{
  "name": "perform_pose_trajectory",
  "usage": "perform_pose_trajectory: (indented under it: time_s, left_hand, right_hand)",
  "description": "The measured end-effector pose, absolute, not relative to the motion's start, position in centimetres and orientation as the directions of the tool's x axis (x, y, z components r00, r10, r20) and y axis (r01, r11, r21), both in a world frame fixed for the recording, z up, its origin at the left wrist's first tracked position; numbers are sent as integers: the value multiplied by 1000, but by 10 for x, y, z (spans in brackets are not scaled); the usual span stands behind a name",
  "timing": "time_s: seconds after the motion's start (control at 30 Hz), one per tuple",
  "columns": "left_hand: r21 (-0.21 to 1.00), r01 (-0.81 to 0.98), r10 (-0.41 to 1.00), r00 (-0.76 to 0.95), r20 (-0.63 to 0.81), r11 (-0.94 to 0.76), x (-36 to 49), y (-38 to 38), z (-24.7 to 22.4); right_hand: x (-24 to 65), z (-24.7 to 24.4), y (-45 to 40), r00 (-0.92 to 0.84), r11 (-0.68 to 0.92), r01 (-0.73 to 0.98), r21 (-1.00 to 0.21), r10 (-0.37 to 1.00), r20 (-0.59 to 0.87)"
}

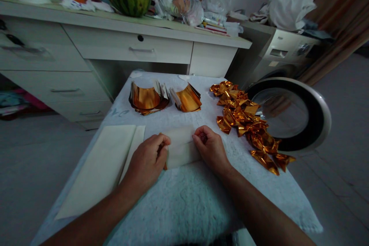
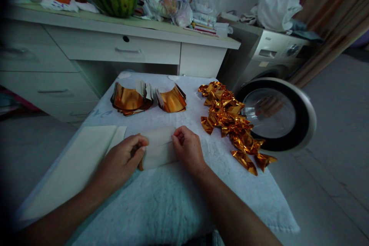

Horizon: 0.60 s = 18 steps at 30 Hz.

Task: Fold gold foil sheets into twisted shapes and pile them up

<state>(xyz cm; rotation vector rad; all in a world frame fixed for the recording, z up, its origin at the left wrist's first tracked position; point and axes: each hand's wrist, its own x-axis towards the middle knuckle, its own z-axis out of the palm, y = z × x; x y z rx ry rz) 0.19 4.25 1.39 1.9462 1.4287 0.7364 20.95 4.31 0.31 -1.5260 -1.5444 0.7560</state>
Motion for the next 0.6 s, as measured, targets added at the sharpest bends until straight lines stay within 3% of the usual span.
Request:
perform_pose_trajectory:
  time_s: [0.1, 0.27, 0.43, 0.6]
  left_hand:
    - [591, 723, 932, 320, 173, -358, 2, 44, 11]
    - [418, 816, 917, 357, 178, -399, 2, 40, 5]
    - [369, 767, 849, 440, 293, -525, 4, 40, -1]
    - [377, 640, 741, 609, 283, -670, 5, 46, -11]
  right_hand:
    - [210, 2, 44, 54, 111, 534, -838, 985, 164]
    - [212, 1, 46, 37, 114, 629, -769, 984, 176]
    - [214, 1, 48, -15, 133, 732, -668, 983, 180]
    - [222, 3, 49, -76, 168, 754, -636, 983, 169]
